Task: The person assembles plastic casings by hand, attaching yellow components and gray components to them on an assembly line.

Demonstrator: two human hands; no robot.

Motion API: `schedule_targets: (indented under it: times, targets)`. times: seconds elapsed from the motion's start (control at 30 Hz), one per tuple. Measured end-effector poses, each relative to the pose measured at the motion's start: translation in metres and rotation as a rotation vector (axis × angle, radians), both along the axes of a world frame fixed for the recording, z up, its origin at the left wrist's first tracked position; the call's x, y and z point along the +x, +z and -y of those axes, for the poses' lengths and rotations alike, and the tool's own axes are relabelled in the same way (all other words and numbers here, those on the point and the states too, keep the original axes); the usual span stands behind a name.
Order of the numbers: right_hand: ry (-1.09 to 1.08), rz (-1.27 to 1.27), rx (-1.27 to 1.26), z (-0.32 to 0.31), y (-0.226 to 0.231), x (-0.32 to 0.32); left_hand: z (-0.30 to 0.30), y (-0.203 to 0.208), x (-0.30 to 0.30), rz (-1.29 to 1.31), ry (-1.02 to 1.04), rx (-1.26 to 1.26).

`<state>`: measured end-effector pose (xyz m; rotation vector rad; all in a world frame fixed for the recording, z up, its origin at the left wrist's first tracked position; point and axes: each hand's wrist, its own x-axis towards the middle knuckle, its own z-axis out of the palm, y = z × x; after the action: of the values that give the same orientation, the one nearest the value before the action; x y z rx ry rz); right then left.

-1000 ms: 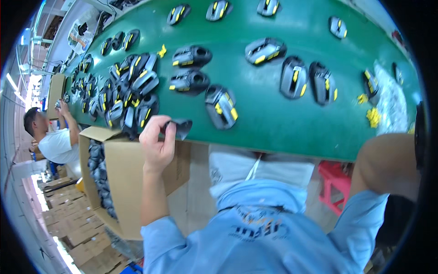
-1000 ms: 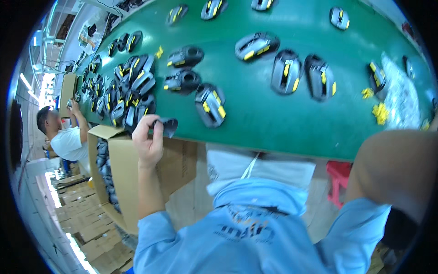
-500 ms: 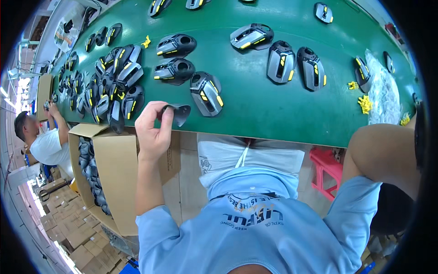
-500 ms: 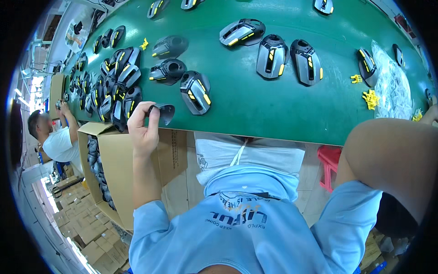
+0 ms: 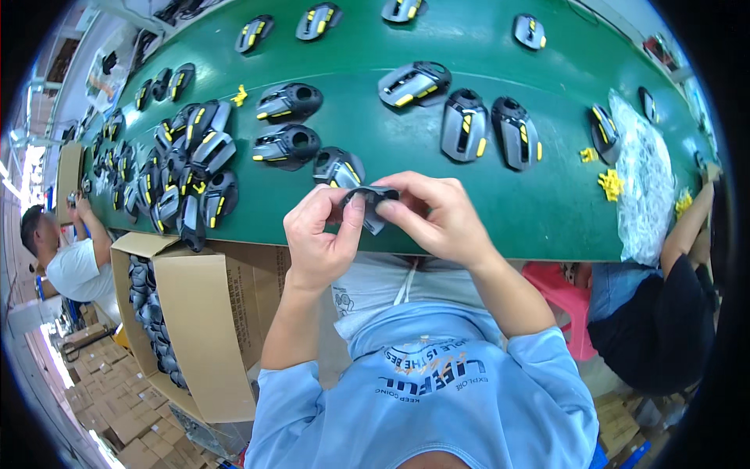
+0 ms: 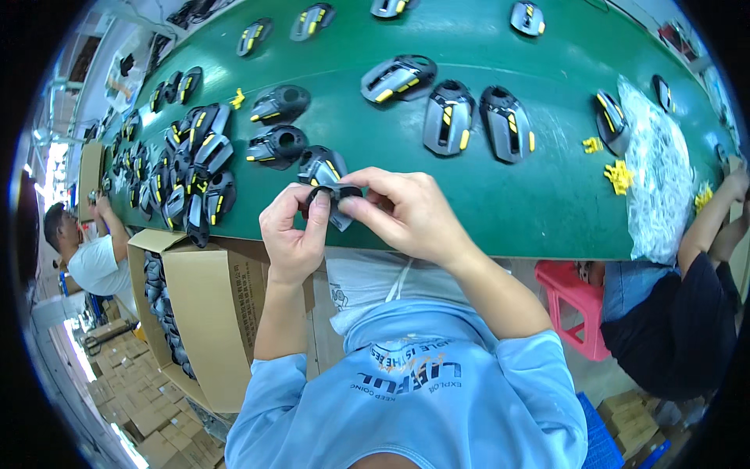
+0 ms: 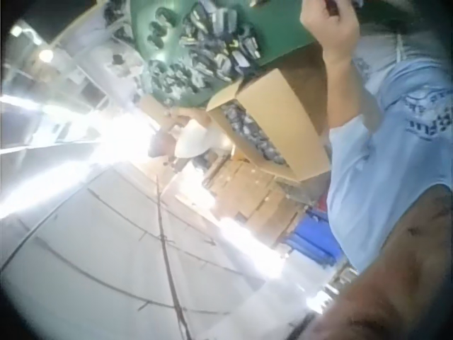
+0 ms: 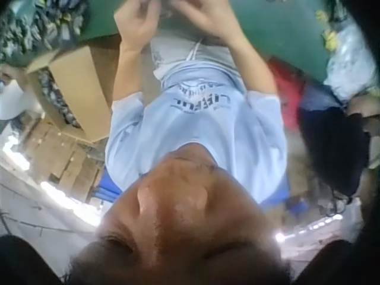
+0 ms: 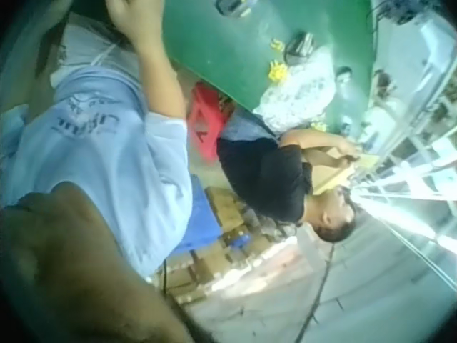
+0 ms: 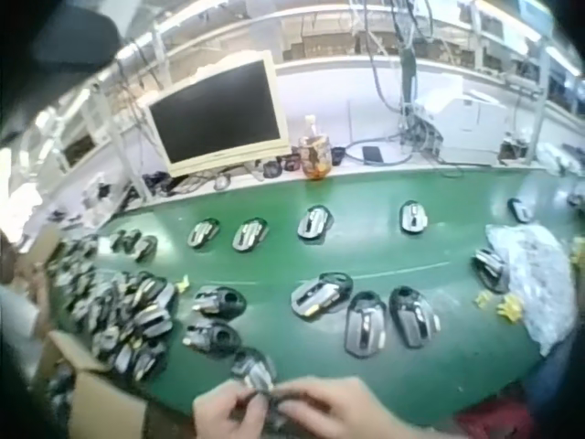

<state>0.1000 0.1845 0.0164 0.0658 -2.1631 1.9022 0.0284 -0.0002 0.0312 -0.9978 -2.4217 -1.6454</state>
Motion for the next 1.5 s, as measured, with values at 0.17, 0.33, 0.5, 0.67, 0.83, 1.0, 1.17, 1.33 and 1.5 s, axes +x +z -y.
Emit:
schedule_targets:
  times: [0.17, 0.33, 0.5, 0.67, 0.83, 1.0, 1.17, 1.33, 1.5]
  targets:
    - [-0.078, 0.032, -0.203, -0.012, -0.016, -0.001, 0.008, -0.005, -0.011, -0.027, -0.02, -0.104]
    - [-0.001, -0.034, -0.315, -0.044, -0.015, 0.012, -0.003, -0.045, -0.024, -0.293, 0.436, -0.653]
    - [0.08, -0.064, -0.069, -0.061, -0.018, 0.019, -0.01, -0.032, -0.021, -0.238, 0.11, -0.638]
    - [0.131, 0.116, -0.405, -0.055, -0.012, 0.016, -0.012, -0.019, -0.021, -0.097, -0.098, -0.611]
    - [0.206, 0.187, -0.349, -0.055, -0.02, 0.003, -0.015, -0.021, -0.009, 0.052, -0.168, -0.348]
    - [-0.142, -0.146, 0.174, -0.039, -0.014, -0.002, -0.022, -0.018, 0.008, 0.143, -0.153, -0.27]
    - [-0.116, -0.29, 0.45, -0.039, -0.018, 0.0, -0.027, -0.017, 0.015, 0.243, -0.079, -0.249]
    - [-0.028, -0.214, 0.479, -0.049, -0.02, 0.002, -0.028, -0.015, 0.025, 0.013, -0.051, -0.381]
    - [0.082, -0.168, 0.304, -0.049, -0.029, 0.001, -0.02, -0.02, 0.019, 0.13, -0.116, -0.306]
